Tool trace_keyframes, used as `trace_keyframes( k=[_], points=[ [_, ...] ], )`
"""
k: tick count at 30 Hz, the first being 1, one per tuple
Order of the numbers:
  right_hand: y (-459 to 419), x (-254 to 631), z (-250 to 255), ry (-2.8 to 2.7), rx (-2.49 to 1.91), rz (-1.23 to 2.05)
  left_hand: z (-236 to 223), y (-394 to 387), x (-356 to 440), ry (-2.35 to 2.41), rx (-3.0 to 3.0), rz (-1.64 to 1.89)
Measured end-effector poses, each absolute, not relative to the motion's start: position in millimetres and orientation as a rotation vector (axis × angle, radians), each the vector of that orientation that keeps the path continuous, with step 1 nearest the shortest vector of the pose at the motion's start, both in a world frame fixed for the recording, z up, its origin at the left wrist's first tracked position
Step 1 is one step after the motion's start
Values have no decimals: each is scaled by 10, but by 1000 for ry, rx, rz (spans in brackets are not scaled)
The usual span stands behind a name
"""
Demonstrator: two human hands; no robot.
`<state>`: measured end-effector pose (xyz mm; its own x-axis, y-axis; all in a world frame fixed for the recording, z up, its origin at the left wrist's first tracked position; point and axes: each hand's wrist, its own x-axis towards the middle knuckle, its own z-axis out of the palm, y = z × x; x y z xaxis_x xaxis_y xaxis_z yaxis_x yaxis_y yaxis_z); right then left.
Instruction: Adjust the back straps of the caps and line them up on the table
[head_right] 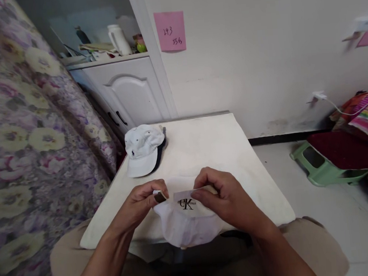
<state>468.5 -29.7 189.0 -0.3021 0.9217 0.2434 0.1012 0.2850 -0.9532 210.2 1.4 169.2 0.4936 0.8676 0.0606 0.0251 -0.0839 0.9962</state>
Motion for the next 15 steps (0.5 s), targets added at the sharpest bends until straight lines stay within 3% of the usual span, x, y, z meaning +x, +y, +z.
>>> trace_keyframes(
  k=[15],
  points=[
    [-293,4419,1760,-1646,-1018,861,1663,-12,2159,799,1559,806]
  ],
)
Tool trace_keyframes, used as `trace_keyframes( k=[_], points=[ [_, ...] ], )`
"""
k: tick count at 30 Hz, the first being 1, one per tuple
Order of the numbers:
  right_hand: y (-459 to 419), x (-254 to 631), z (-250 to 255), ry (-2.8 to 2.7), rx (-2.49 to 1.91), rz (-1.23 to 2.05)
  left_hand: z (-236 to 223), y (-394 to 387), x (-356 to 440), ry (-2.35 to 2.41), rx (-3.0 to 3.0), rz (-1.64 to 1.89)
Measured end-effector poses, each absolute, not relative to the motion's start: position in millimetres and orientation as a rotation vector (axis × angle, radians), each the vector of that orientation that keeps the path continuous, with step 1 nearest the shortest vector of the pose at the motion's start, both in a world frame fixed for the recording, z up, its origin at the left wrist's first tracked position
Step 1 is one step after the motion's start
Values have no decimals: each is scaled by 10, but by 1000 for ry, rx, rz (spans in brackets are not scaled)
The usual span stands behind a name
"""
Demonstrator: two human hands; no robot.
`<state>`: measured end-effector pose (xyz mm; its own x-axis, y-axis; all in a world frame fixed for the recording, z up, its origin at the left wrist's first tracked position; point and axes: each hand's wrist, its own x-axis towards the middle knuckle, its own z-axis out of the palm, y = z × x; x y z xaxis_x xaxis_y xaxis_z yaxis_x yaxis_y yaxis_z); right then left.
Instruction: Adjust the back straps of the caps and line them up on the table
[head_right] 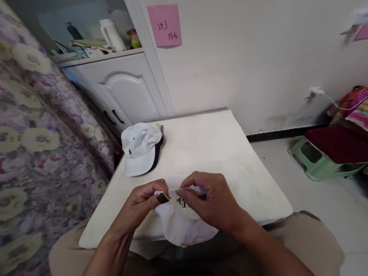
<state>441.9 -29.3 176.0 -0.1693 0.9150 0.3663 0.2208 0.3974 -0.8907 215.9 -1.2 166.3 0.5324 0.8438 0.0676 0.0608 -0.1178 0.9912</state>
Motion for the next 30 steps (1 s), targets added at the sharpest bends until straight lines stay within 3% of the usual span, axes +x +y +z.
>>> trace_keyframes(
  k=[7,30],
  points=[
    [-362,4420,1810,-1706,-1002,710,1712,-47,2209,810,1554,775],
    [-297,4321,1719,-1594,-1005,962,1686,-26,2248,796,1590,780]
  ],
)
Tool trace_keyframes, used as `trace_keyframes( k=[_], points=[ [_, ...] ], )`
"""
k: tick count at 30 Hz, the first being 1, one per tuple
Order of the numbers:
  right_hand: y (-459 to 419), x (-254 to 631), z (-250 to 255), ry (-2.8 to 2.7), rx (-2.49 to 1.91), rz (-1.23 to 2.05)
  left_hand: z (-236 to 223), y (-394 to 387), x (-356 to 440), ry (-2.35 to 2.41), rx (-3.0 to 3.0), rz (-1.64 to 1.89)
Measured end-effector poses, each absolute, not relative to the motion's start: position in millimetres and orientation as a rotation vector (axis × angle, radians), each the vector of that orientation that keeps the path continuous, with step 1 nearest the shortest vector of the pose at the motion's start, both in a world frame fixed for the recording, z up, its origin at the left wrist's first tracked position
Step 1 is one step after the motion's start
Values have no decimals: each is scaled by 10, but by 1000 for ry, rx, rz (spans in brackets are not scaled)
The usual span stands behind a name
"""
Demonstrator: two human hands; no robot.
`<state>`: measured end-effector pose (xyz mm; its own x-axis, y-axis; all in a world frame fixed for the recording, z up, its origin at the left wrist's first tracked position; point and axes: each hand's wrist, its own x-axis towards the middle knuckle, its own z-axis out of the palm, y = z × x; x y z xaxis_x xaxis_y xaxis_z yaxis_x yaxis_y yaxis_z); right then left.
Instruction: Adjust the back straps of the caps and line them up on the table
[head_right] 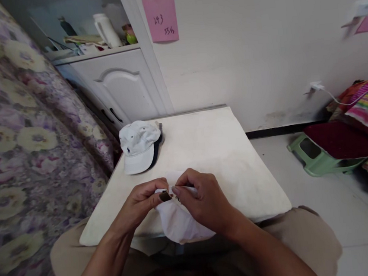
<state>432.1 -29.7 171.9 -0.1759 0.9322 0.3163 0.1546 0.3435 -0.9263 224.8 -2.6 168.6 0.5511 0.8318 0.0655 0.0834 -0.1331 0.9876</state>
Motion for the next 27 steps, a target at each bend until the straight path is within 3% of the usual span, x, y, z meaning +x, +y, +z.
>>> trace_keyframes(
  k=[18,27],
  points=[
    [-273,4321,1709,-1655,-985,971,1688,-26,2253,833,1576,772],
    [-223,4332,1713,-1579,-900,1212,1668,-30,2250,863,1525,768]
  ],
)
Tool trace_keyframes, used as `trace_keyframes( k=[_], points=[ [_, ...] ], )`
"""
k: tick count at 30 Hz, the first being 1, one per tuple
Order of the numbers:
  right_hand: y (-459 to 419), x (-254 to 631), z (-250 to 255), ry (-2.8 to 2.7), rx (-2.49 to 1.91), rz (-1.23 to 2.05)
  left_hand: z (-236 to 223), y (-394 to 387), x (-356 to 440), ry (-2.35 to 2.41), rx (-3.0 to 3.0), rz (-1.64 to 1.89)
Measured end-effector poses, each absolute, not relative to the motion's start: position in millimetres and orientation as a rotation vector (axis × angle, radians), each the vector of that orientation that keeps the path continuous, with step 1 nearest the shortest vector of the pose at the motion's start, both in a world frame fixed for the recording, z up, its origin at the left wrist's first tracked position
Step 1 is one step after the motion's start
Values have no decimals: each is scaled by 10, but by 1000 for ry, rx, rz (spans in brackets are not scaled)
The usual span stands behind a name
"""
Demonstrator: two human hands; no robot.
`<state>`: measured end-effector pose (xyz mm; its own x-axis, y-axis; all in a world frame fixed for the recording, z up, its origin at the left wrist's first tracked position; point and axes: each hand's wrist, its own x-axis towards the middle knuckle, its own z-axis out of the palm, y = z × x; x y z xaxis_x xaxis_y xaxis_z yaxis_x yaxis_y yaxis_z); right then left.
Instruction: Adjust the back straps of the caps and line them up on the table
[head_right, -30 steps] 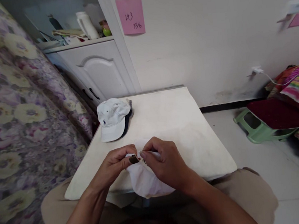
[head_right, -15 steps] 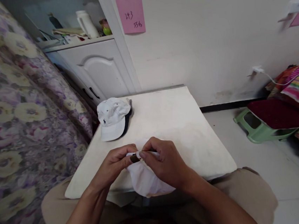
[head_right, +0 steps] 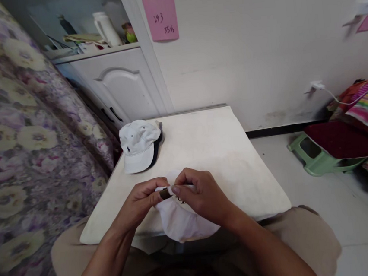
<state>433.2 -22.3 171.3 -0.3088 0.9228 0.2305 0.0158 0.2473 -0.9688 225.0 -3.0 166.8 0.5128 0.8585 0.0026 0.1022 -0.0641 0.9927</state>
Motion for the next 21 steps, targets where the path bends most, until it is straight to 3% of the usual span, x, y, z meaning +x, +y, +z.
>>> trace_keyframes(
  k=[21],
  points=[
    [-123,4386,1658,-1587,-841,1342,1578,-28,2269,869,1409,794]
  ],
)
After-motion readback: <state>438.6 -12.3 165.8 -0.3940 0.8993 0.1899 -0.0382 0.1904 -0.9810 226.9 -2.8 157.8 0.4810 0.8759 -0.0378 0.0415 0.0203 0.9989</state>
